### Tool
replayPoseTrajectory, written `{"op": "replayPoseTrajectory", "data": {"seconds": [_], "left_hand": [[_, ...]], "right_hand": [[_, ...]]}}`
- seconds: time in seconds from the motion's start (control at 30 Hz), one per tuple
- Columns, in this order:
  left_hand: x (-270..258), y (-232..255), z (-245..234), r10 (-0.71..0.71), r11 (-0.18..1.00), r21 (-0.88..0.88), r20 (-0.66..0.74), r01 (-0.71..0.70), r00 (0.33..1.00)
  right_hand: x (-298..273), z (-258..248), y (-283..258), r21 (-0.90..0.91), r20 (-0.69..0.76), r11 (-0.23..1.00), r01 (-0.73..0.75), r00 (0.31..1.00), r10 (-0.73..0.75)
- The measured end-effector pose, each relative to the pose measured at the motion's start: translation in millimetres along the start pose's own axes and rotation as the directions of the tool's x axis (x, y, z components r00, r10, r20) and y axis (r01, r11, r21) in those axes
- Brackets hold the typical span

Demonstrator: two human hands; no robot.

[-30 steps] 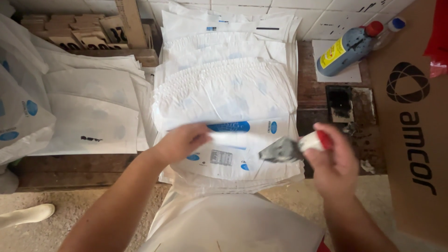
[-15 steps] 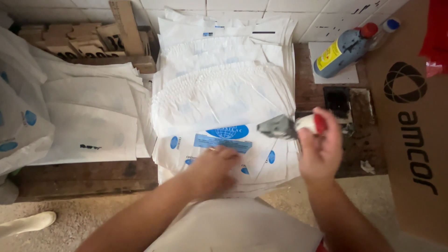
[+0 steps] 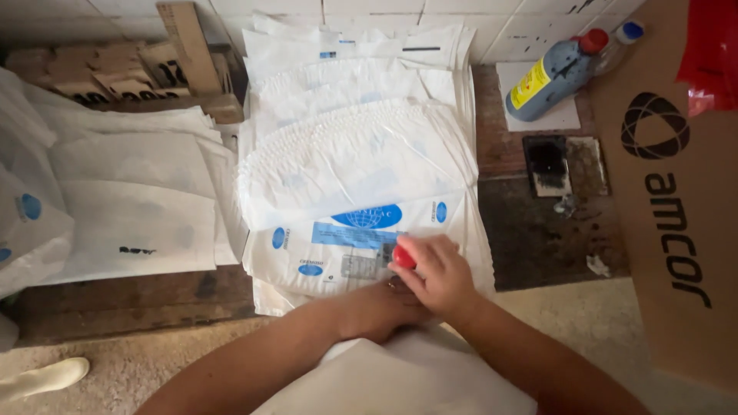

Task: Stamping white plastic bags for cream cheese packaging using a hand stamp and placing them in a box.

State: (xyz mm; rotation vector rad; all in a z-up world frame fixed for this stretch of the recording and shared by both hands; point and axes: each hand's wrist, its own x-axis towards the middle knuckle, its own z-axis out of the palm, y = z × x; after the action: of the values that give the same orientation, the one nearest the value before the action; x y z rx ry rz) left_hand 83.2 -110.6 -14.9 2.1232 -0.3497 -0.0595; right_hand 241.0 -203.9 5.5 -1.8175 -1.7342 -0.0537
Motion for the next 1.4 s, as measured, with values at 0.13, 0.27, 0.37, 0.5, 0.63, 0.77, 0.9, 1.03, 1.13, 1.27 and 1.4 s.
{"op": "replayPoseTrajectory", "data": {"seconds": [0.13,0.27,0.37,0.5,0.63,0.77,0.9,1.03,1.13,1.27,1.4], "left_hand": [[0,2,-6,0.001,0.998,-0.055,0.019,0.000,1.000],[-7,-10,-1,0.093,0.986,-0.135,-0.060,-0.100,0.994],[-16,4,-14,0.087,0.991,-0.096,-0.088,-0.096,0.992],[-22,10,-22,0.048,0.992,-0.112,-0.121,-0.061,0.992],[-22,-1,-10,-0.026,1.000,-0.003,-0.103,0.026,0.994],[-25,-10,-4,-0.111,0.982,0.141,-0.093,0.123,0.989],[-23,-12,-5,-0.193,0.969,0.145,-0.050,0.198,0.980],[-24,-17,-1,-0.159,0.961,0.206,-0.141,0.186,0.977],[-20,-10,-4,-0.157,0.959,0.207,-0.193,0.196,0.969],[-14,-1,-8,-0.080,0.971,0.201,-0.230,0.128,0.970],[-10,1,-6,-0.141,0.955,0.251,-0.088,0.159,0.986]], "right_hand": [[6,-5,1,0.038,-0.019,0.996,0.082,0.997,-0.081],[23,-14,38,0.484,0.167,0.728,-0.486,0.868,0.468],[53,-70,47,0.579,0.086,0.509,-0.638,0.668,0.739],[55,-123,105,0.348,-0.269,0.794,-0.499,0.758,0.594],[44,-142,179,-0.051,-0.338,0.931,-0.362,0.883,0.325],[40,-138,218,-0.039,-0.252,0.851,-0.524,0.829,0.499],[35,-121,229,-0.005,-0.253,0.810,-0.587,0.784,0.567],[50,-119,212,-0.153,-0.258,0.816,-0.557,0.820,0.511],[48,-123,222,-0.025,-0.206,0.759,-0.651,0.746,0.633],[43,-111,221,-0.040,-0.256,0.812,-0.583,0.791,0.556],[52,-127,211,0.049,-0.163,0.729,-0.683,0.714,0.681]]}}
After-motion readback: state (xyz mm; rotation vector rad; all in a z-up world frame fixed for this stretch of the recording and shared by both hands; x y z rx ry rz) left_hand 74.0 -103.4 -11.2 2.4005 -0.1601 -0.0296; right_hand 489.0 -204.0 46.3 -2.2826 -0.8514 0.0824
